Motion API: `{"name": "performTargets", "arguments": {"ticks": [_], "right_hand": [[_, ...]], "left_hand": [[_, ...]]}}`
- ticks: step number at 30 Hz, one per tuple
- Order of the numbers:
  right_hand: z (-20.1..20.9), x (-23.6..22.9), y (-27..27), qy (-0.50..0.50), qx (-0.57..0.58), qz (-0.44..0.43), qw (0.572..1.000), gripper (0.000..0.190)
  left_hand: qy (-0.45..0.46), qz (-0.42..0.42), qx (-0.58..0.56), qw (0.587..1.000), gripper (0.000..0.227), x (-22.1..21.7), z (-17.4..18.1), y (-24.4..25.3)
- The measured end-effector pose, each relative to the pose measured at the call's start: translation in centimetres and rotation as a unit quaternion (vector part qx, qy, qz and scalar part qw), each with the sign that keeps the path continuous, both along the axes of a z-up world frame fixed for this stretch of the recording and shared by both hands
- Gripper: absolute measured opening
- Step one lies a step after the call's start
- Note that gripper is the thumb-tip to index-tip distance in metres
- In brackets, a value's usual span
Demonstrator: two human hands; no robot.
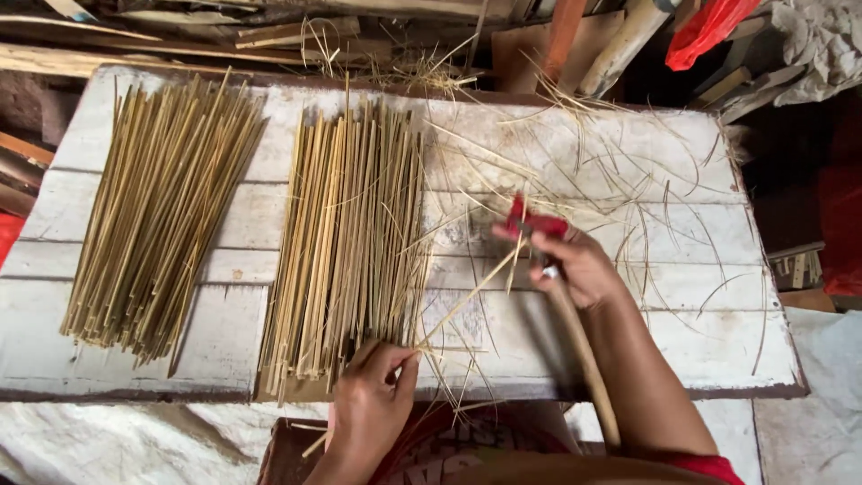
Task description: Stripping the outer layer of thin wooden sticks using a handheld blade tool
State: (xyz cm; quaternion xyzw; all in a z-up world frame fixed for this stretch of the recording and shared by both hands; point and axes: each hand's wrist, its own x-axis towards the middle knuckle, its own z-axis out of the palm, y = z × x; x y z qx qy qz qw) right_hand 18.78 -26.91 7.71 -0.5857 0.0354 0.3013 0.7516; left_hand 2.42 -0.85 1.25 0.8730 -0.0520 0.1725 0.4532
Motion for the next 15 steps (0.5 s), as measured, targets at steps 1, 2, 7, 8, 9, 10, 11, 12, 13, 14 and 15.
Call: {"name": "performTargets", "arguments": {"ticks": [1,2,7,8,9,10,11,12,13,14,15], "right_hand": [[-1.1,0.3,0.1,-0.014,0.05,0.007,0.999,0.072],[-2.1,0.6,0.2,-0.028,0.099,0.014,0.995,0.062],[-7.6,-5.2,5.3,0.085,0.098,0.099,0.987,0.031],[-7.5,-5.0,5.1,0.061,0.167,0.137,0.975,0.036],[-5.7,-3.8,4.2,0.059,0.167,0.14,0.974,0.036],[-3.8,-2.6,3.3,0.023,0.099,0.09,0.991,0.041],[-2.0,-1.9,2.2,-0.009,0.03,0.034,0.999,0.046],[-2.2,-1.3,1.2,-0.008,0.029,0.032,0.999,0.046],[-2.3,-0.6,0.1,-0.016,0.082,0.017,0.996,0.039],[-2.4,0.1,-0.9,-0.024,0.135,0.001,0.991,0.033],[-3.0,-1.6,1.2,-0.025,0.133,0.005,0.991,0.033]], "left_hand": [[-0.022,0.019,0.036,0.999,0.005,0.3,-0.1,-0.1],[-0.044,0.038,0.071,0.996,0.005,0.7,-0.1,-0.3],[-0.063,0.06,0.108,0.99,0.008,1.8,-1.2,-1.2],[-0.067,0.056,0.109,0.99,0.009,1.7,-1.3,-0.9],[-0.068,0.059,0.11,0.99,0.009,1.2,-1.2,-0.4],[-0.064,0.042,0.094,0.993,0.006,0.8,-1.0,0.2],[-0.056,0.021,0.076,0.995,0.004,0.0,-0.8,0.7],[-0.055,0.02,0.075,0.995,0.004,-0.2,-0.7,0.7],[-0.065,0.027,0.088,0.994,0.003,-0.4,-0.5,0.7],[-0.076,0.034,0.101,0.991,0.002,-0.6,-0.4,0.7],[-0.077,0.037,0.099,0.991,0.002,-0.2,-0.7,0.1]]}}
